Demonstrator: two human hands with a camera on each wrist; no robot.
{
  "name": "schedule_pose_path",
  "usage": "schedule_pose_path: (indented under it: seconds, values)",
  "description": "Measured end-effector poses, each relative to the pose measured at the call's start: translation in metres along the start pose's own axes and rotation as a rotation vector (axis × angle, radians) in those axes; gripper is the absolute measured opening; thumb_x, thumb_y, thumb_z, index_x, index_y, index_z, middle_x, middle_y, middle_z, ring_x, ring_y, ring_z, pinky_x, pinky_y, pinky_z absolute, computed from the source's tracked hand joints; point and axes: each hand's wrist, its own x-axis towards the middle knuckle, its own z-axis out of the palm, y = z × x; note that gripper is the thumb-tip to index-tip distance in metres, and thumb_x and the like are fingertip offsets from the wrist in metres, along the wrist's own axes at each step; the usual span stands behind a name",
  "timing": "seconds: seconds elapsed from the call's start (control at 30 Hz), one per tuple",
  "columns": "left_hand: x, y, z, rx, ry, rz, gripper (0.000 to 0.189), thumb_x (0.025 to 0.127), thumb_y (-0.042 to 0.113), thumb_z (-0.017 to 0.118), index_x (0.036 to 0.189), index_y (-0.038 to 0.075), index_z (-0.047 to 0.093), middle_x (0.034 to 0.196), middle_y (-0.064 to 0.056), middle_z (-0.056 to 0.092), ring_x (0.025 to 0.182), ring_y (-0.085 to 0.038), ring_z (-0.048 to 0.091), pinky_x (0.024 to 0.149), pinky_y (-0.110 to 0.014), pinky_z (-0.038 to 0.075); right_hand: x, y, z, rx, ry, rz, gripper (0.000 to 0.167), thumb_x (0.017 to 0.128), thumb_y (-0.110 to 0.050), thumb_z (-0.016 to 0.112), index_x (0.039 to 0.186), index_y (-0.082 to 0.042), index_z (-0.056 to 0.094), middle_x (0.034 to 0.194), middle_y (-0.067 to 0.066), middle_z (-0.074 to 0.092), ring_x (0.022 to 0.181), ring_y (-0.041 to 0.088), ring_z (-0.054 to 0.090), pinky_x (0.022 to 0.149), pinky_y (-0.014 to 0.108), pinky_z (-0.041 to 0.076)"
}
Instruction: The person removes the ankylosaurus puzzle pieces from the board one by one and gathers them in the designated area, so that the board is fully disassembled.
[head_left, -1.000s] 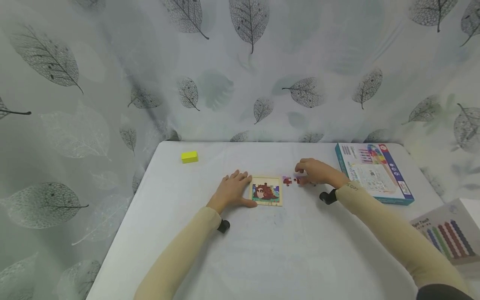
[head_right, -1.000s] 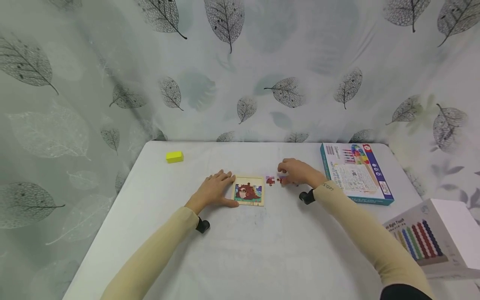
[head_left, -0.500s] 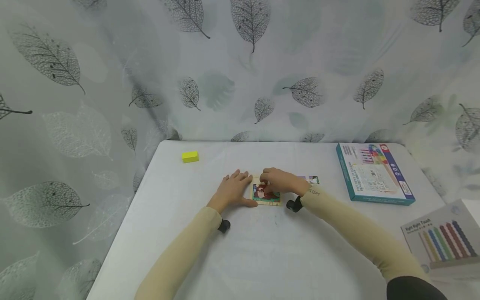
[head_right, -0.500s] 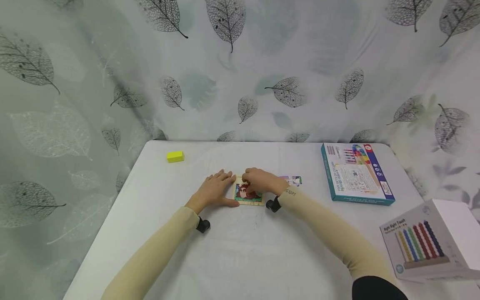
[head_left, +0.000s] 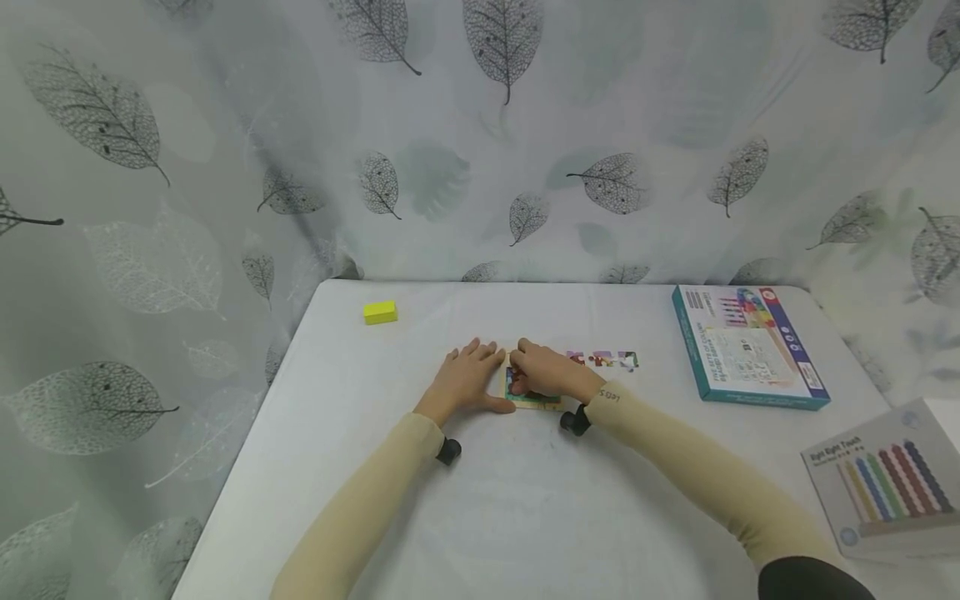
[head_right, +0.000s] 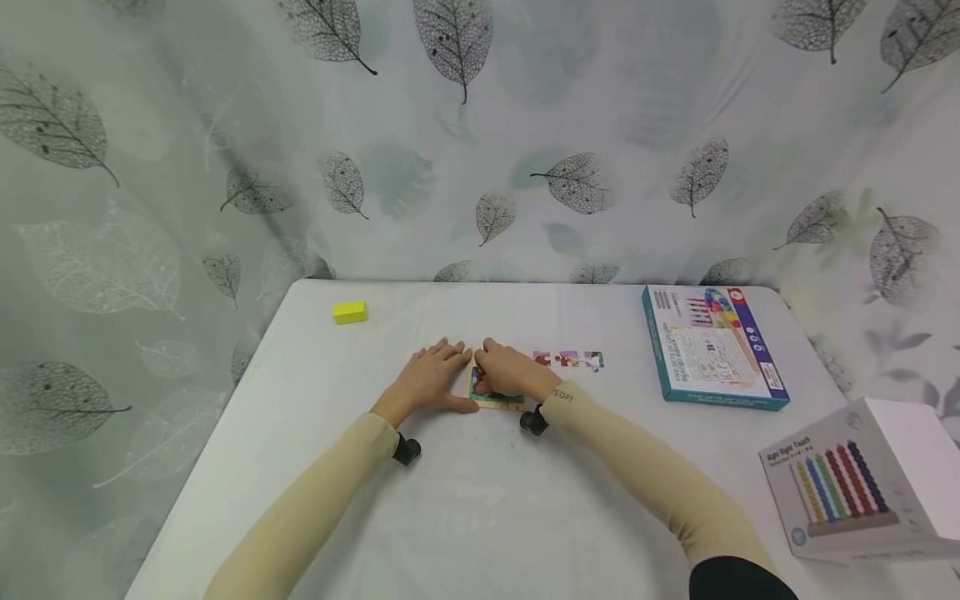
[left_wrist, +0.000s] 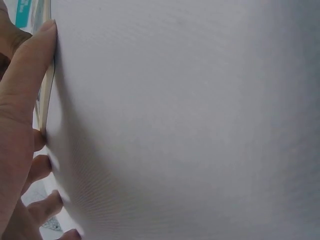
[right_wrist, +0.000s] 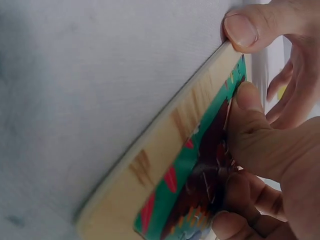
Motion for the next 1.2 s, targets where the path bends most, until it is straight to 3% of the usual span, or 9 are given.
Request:
schedule_pose_path:
  seconds: [0.53, 0.97, 1.2]
  values:
    - [0.0002, -0.0007, 0.0004, -0.005, -0.009, -0.006, 0.104, 0.075, 0.077, 0.069, 0.157, 0.023, 0.035, 0.165, -0.002, 0.033, 0.156, -0.032, 0.025, 0.122, -0.060, 0.031, 0.0026, -0.0009, 0.0010, -0.019, -0.002, 0.031, 0.020, 0.098, -0.023, 0.066, 0.108, -0.007, 0.060, 0.104, 0.008, 0.054, 0.080, 0.016, 0.053, 0.074, 0.032, 0.050]
    - [0.0002, -0.0004, -0.0013, -0.008, -0.016, -0.009, 0.104, 0.075, 0.077, 0.069, 0.157, 0.023, 0.036, 0.166, -0.003, 0.033, 0.156, -0.032, 0.024, 0.121, -0.060, 0.031, 0.0029, -0.0001, -0.0046, 0.039, 0.001, 0.012, 0.032, 0.093, -0.028, 0.073, 0.103, -0.008, 0.051, 0.099, 0.006, 0.050, 0.080, 0.016, 0.047, 0.071, 0.029, 0.043]
    - [-0.0007, -0.0001, -0.0012, -0.025, -0.017, -0.003, 0.104, 0.075, 0.076, 0.070, 0.157, 0.022, 0.036, 0.165, -0.003, 0.033, 0.156, -0.033, 0.025, 0.121, -0.061, 0.031, 0.0032, 0.0067, -0.0061, 0.096, -0.009, -0.027, 0.015, 0.100, -0.022, 0.063, 0.101, -0.010, 0.055, 0.101, 0.006, 0.053, 0.083, 0.016, 0.049, 0.073, 0.028, 0.044]
